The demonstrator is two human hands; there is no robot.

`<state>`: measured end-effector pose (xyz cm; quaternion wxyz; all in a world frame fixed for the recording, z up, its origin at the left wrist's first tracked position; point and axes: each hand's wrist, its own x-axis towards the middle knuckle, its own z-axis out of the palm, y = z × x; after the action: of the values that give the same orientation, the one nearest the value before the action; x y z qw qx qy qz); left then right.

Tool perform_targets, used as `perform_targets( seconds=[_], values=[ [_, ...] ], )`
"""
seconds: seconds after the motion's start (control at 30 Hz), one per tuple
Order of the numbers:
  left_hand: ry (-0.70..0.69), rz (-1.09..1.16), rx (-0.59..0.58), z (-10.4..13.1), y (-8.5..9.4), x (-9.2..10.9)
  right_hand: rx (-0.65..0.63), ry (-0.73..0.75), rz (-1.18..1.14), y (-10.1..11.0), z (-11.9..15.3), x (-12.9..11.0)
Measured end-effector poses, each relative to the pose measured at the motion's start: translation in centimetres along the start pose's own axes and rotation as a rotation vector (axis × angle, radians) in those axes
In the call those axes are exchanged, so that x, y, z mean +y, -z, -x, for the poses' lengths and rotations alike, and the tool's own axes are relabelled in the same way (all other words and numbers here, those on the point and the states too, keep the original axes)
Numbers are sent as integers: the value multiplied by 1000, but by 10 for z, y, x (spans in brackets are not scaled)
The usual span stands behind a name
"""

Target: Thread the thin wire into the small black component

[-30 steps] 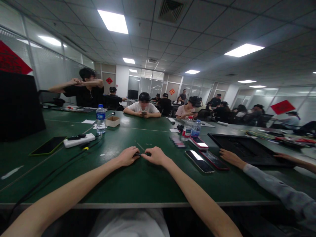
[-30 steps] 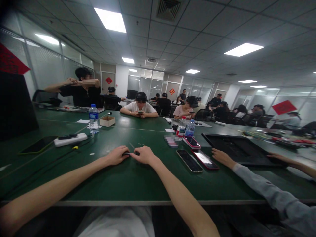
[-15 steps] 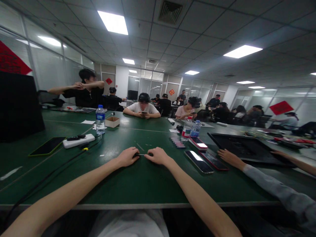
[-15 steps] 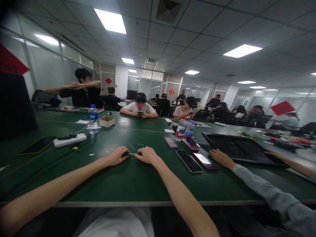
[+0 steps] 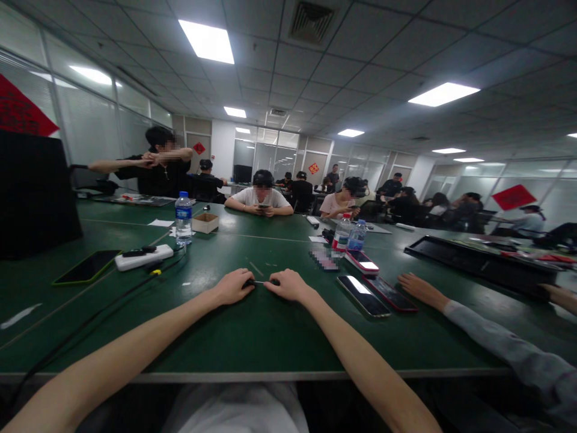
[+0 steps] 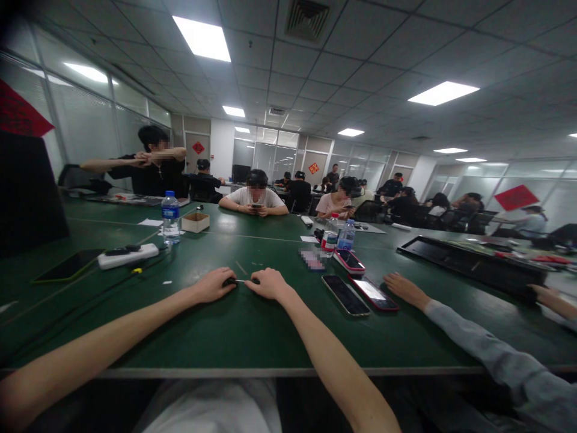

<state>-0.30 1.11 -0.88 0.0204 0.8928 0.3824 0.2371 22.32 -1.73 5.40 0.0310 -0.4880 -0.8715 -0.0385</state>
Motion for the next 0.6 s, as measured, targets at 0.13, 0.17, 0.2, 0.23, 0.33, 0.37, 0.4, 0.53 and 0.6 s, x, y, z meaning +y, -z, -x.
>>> perform_targets(
  seconds=[0.13, 0.17, 0.2, 0.23, 0.33, 0.37, 0.4, 0.53, 0.6],
  values=[
    [9, 4, -3, 0, -1, 0, -3, -8, -1, -1, 0, 1],
    [13, 4, -4, 0, -1, 0, -1, -7, 2, -1, 0, 1],
    [15, 4, -7, -1, -1, 0, 2, -7, 5, -2, 0, 1],
    [15, 4, -9, -1, -1, 0, 4, -4, 7, -2, 0, 1],
    [6, -2, -8, -1, 0, 0, 13, -4, 13, -3, 0, 1],
    [4, -5, -9, -1, 0, 0, 16, -8, 18, -3, -1, 1],
    [3, -8, -13, -1, 0, 0, 20, -11, 22, -3, -1, 1],
    [8, -16, -18, -1, 0, 1, 20, -1, 25, -4, -1, 1],
    [7, -18, -16, -1, 0, 1, 18, 3, 19, -4, -1, 1]
  ],
)
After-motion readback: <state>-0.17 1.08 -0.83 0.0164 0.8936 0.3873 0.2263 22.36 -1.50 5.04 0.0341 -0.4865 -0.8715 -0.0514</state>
